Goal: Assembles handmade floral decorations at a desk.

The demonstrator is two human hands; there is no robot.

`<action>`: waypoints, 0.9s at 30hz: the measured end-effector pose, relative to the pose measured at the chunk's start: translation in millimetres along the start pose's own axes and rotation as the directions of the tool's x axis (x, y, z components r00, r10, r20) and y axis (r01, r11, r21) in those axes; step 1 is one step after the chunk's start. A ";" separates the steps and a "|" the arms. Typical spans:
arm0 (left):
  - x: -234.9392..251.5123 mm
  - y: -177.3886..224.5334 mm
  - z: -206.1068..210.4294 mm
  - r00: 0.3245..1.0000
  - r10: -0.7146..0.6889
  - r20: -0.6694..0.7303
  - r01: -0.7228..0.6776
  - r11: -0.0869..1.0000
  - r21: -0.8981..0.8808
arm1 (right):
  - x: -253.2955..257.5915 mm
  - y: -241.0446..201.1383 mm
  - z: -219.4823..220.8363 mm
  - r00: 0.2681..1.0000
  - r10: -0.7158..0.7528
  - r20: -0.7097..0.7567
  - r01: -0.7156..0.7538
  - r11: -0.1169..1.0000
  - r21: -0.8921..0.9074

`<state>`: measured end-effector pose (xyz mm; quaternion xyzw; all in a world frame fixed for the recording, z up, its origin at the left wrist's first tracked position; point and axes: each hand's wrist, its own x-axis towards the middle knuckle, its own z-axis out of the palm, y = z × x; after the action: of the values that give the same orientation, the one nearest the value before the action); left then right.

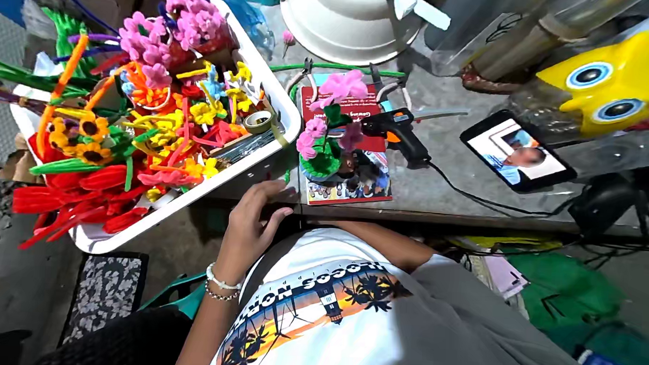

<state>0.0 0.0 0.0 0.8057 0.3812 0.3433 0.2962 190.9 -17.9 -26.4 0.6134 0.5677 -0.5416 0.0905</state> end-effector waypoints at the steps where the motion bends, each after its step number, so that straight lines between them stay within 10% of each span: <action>1: 3.7 0.5 4.6 1.000 -0.009 -0.022 0.008 0.999 -0.046 | -3.9 7.7 -3.2 0.997 -0.052 0.053 0.053 0.998 -0.026; 11: 46.3 8.8 56.0 0.999 -0.034 -0.042 0.028 0.990 -0.138 | -62.0 84.3 -27.4 0.791 -0.597 0.138 0.604 0.797 -0.011; 14: 54.4 8.5 64.6 0.998 -0.042 -0.037 0.038 0.994 -0.106 | -86.7 72.6 -45.4 0.641 -0.742 -0.199 0.737 0.667 -0.113; 19: 60.0 6.6 66.7 0.995 -0.081 -0.059 0.075 0.992 -0.099 | -76.6 46.1 -68.4 0.404 -0.463 -0.789 0.674 0.734 -0.085; 27: 48.7 20.9 61.0 0.990 -0.082 -0.118 0.058 0.979 -0.197 | -43.1 24.7 -62.8 0.082 -0.377 -0.923 0.822 0.550 -0.151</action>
<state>79.1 15.5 -4.5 0.7359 0.3922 0.4181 0.3602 255.7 -6.4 19.1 0.4957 0.5943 -0.2163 -0.5952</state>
